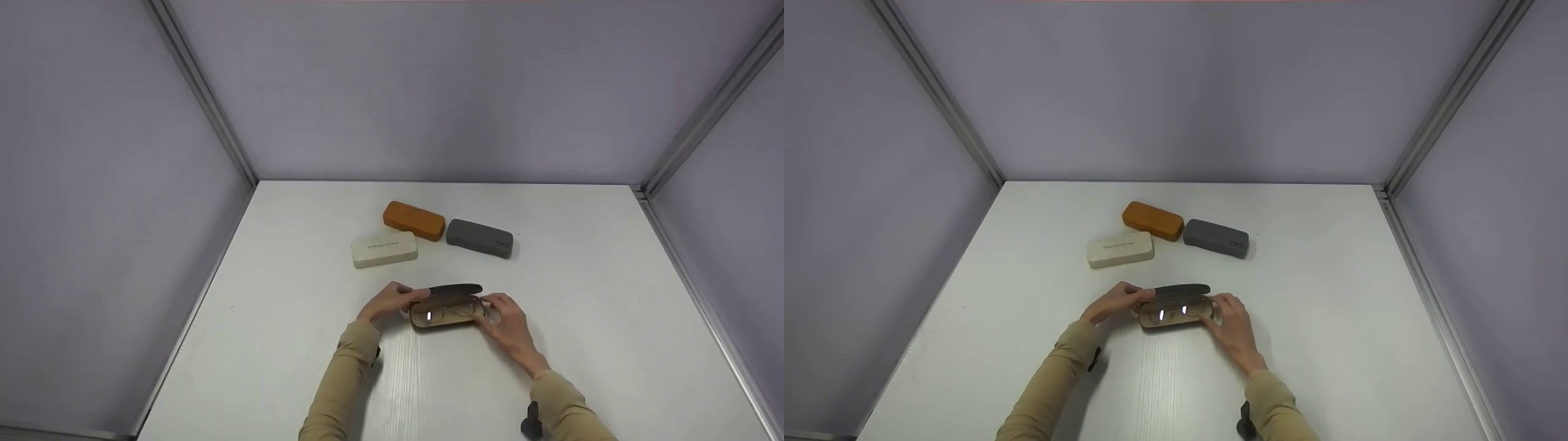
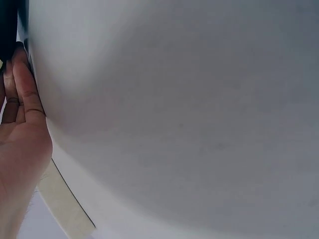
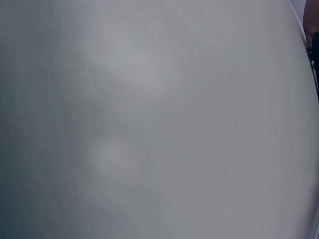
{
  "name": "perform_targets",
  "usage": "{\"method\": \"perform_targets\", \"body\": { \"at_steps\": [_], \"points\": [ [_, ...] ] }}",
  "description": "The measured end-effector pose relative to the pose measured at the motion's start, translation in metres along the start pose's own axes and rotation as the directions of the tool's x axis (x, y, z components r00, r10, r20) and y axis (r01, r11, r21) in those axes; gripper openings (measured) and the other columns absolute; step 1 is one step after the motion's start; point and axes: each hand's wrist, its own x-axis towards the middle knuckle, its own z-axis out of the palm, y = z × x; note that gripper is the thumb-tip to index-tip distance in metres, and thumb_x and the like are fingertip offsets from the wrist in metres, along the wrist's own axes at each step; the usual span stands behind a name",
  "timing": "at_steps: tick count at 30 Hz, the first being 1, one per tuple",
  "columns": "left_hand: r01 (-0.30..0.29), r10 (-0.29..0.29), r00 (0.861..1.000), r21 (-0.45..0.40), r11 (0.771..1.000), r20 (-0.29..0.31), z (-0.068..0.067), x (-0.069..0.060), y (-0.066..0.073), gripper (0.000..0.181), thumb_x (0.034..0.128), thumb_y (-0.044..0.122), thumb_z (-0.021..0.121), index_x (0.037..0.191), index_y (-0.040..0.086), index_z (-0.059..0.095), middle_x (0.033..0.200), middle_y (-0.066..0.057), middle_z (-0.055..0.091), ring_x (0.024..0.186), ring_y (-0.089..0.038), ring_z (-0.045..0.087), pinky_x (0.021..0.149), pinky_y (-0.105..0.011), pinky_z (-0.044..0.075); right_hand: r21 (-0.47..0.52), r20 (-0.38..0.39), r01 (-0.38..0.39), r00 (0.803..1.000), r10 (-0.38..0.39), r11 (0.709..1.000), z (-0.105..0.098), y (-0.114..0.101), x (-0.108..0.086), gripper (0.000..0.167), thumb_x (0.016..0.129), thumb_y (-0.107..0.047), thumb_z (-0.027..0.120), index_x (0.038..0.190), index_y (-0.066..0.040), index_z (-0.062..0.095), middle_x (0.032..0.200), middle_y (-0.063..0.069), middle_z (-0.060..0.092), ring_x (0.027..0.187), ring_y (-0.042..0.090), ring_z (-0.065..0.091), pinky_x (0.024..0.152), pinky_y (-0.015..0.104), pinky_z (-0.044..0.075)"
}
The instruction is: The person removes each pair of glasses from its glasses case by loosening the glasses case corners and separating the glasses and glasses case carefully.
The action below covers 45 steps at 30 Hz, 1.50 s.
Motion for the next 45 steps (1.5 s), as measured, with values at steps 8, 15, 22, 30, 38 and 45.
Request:
{"method": "perform_targets", "body": {
  "at_steps": [8, 15, 22, 30, 38, 45],
  "points": [
    [-0.027, 0.027, 1.000, 0.000, 1.000, 0.006, -0.001, 0.002, -0.001, 0.058, 0.0869, 0.064, 0.065, 0.097, 0.008, 0.078, 0.083, 0.003, 0.064, 0.076, -0.012, 0.053, 0.072, -0.026, 0.045, -0.102, 0.028, 0.317, 0.948, -0.316, 0.943, 0.000, -0.009, 0.009, 0.040, 0.071, -0.003, 0.089, 0.107, 0.001, 0.074, 0.108, 0.012, 0.072, 0.100, 0.026, 0.068, 0.085, 0.038, 0.056],
    [-0.018, 0.018, 1.000, 0.010, 1.000, -0.006, -0.001, 0.000, 0.000, 0.062, 0.0850, 0.067, 0.065, 0.101, 0.008, 0.078, 0.087, 0.003, 0.067, 0.079, -0.012, 0.055, 0.072, -0.026, 0.046, -0.159, 0.108, 0.417, 0.908, -0.404, 0.895, 0.006, -0.026, 0.019, 0.033, 0.075, -0.003, 0.086, 0.106, 0.000, 0.076, 0.108, 0.010, 0.074, 0.103, 0.025, 0.070, 0.087, 0.038, 0.058],
    [-0.030, 0.030, 1.000, 0.032, 0.999, -0.008, 0.000, -0.001, 0.000, 0.062, 0.0856, 0.067, 0.064, 0.102, 0.008, 0.078, 0.089, 0.001, 0.070, 0.081, -0.013, 0.057, 0.074, -0.026, 0.047, -0.254, 0.240, 0.415, 0.902, -0.359, 0.874, 0.019, -0.038, 0.023, 0.034, 0.084, -0.011, 0.081, 0.115, -0.002, 0.073, 0.111, 0.006, 0.071, 0.104, 0.021, 0.068, 0.090, 0.036, 0.057],
    [-0.004, 0.004, 1.000, 0.014, 1.000, -0.007, 0.001, -0.002, 0.000, 0.062, 0.0843, 0.067, 0.066, 0.103, 0.009, 0.078, 0.092, 0.000, 0.071, 0.084, -0.014, 0.059, 0.075, -0.027, 0.047, -0.331, 0.279, 0.384, 0.912, -0.300, 0.862, 0.032, -0.043, 0.026, 0.021, 0.086, -0.011, 0.079, 0.106, -0.005, 0.074, 0.102, 0.006, 0.067, 0.095, 0.023, 0.065, 0.086, 0.039, 0.055],
    [-0.023, 0.023, 1.000, -0.022, 0.999, 0.005, 0.001, 0.000, -0.002, 0.054, 0.0864, 0.061, 0.067, 0.088, 0.008, 0.074, 0.077, 0.003, 0.061, 0.075, -0.013, 0.054, 0.071, -0.026, 0.045, -0.410, 0.209, 0.387, 0.921, -0.328, 0.826, 0.043, -0.040, 0.029, 0.009, 0.079, -0.003, 0.078, 0.086, -0.007, 0.075, 0.090, 0.005, 0.068, 0.082, 0.022, 0.063, 0.075, 0.037, 0.053],
    [-0.006, 0.006, 1.000, -0.020, 1.000, -0.003, 0.002, 0.001, -0.002, 0.053, 0.0850, 0.062, 0.068, 0.090, 0.010, 0.076, 0.079, 0.004, 0.063, 0.077, -0.013, 0.055, 0.072, -0.027, 0.045, -0.414, 0.123, 0.401, 0.914, -0.387, 0.817, 0.047, -0.038, 0.029, 0.007, 0.077, 0.000, 0.076, 0.079, -0.007, 0.074, 0.082, 0.004, 0.067, 0.073, 0.022, 0.061, 0.066, 0.036, 0.052]
  ]
}}
